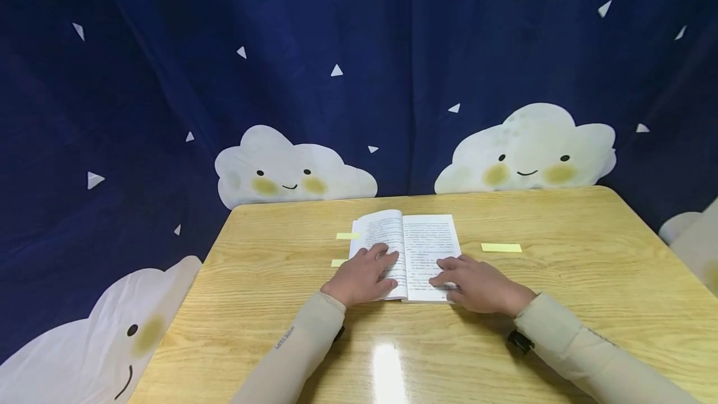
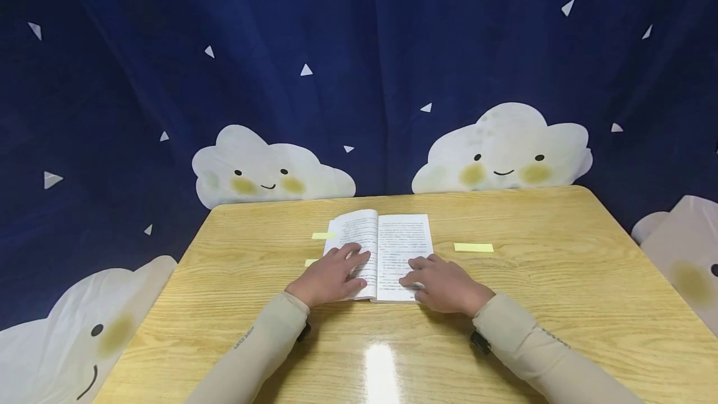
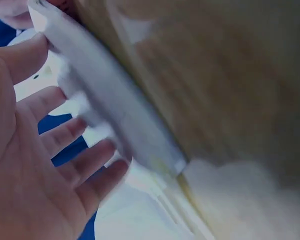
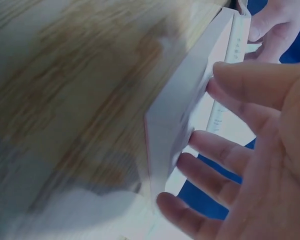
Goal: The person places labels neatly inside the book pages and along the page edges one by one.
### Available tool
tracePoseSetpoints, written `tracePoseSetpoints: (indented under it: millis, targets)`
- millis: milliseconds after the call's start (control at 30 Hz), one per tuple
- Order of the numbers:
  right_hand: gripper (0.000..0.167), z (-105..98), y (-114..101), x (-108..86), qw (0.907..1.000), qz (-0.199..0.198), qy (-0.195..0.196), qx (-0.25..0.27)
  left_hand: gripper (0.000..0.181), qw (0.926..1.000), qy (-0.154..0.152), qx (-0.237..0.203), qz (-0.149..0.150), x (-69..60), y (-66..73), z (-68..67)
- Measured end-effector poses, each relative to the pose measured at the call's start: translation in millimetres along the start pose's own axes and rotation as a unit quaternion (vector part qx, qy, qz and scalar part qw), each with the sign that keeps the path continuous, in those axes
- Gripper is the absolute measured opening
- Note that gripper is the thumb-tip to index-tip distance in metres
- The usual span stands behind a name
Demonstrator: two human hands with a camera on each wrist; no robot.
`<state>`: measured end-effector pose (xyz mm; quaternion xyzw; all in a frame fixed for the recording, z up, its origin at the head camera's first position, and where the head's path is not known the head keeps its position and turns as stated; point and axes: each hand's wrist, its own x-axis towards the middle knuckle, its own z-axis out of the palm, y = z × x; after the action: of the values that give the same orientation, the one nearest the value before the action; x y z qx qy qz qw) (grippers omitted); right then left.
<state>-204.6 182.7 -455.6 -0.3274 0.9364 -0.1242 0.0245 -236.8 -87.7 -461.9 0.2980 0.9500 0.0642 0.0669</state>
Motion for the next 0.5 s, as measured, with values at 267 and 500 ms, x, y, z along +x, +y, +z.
tracePoseSetpoints:
  millis: [267,500]
  targets:
    - [0.018,3,8,2.6,0.9993,-0.01,0.033,0.015,0.059,1.0,-0.004,-0.001,0.008,-1.0,-1.3,4.9]
    - [0.02,-2,12,1.7,0.9992,0.019,0.031,0.018,0.061,0.9979,-0.025,-0.057,0.021,0.6,-9.4,9.5]
